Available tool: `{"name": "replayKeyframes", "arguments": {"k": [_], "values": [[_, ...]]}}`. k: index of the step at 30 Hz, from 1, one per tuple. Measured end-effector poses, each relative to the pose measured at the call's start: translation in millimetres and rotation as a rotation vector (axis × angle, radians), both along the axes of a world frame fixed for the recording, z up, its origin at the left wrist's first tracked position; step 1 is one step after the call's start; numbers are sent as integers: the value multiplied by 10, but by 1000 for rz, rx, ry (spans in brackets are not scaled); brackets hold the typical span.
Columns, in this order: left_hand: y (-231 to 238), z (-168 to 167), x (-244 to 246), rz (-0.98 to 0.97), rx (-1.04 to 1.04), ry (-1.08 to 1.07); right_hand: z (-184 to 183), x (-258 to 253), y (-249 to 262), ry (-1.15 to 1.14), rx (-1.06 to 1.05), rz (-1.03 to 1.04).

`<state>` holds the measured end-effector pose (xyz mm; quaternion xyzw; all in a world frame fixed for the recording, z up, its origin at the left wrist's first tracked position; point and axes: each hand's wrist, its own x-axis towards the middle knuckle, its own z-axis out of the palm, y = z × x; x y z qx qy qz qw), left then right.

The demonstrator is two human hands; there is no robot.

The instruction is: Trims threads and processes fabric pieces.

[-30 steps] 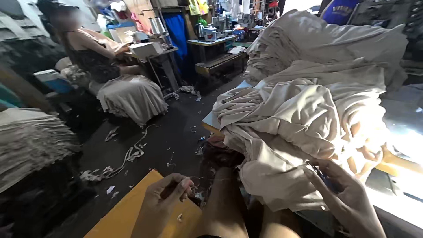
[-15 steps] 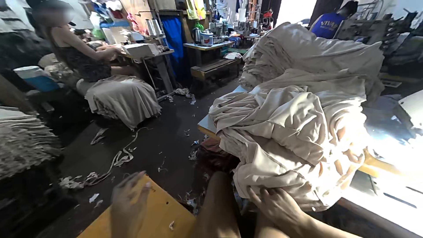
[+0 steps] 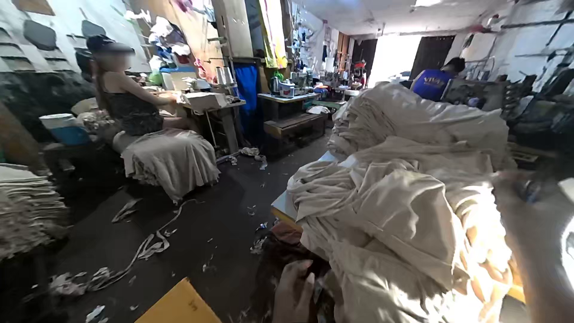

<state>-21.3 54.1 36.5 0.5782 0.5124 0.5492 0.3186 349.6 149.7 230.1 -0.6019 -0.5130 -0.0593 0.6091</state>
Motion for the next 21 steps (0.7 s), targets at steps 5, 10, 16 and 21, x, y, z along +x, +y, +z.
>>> {"name": "replayKeyframes", "arguments": {"k": [5,10,16,21], "values": [[334,272,457,112,111,149,-418,-996,-294,-445,17,286],[777,531,685,39,9,247,-500,-861,269,-678,-145,158],[1313,713,657,21,-50,479,-546,-811,696,-553,-666,162],[1809,760,387,-54,-87,462,-505,-1159,802,-491,-710,108]]}}
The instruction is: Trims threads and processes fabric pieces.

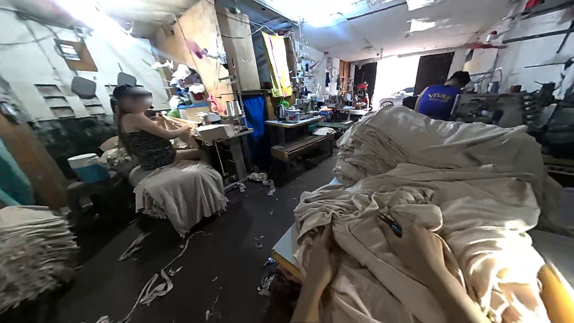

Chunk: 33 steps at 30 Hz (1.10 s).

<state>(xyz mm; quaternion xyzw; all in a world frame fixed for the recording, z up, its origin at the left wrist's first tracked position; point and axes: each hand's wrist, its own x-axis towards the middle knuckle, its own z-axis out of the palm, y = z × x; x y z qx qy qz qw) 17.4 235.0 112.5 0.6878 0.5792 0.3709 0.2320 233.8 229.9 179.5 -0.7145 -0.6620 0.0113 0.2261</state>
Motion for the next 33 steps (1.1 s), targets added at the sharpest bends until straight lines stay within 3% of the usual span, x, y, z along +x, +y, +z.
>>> {"name": "replayKeyframes", "arguments": {"k": [4,7,10,13,16,18,20,21,22,23,25,29,31,33], "values": [[151,-88,-187,-65,-9,-102,100,-108,-7,53,-14,-33],[-26,-230,-360,-43,87,-337,117,-89,-70,120,45,2],[-456,-437,-400,220,248,-628,80,-7,-19,176,66,26],[-1168,-666,-279,370,304,-722,7,-23,-169,294,339,112],[-1743,-798,-136,206,153,-778,-96,-230,-550,268,639,367],[-1882,-887,-70,137,102,-855,-241,-403,-1012,190,437,529],[-1906,-782,-3,118,63,-992,-169,-537,-1402,11,-36,524],[-1914,-658,37,119,35,-1050,-204,-539,-1422,-48,-136,492],[-1930,-532,80,114,-1,-1104,-309,-484,-1360,-34,-81,456],[-1948,-416,137,96,-32,-1155,-466,-378,-1223,32,127,440],[-1982,-145,272,16,-127,-1240,-365,-197,-1023,338,263,385],[-1799,320,596,15,-371,-1544,164,50,-684,1172,-53,75],[-1493,455,718,87,-457,-1636,250,80,-586,1382,-106,65],[-1191,509,754,64,-503,-1647,231,105,-528,1446,-128,114]]}}
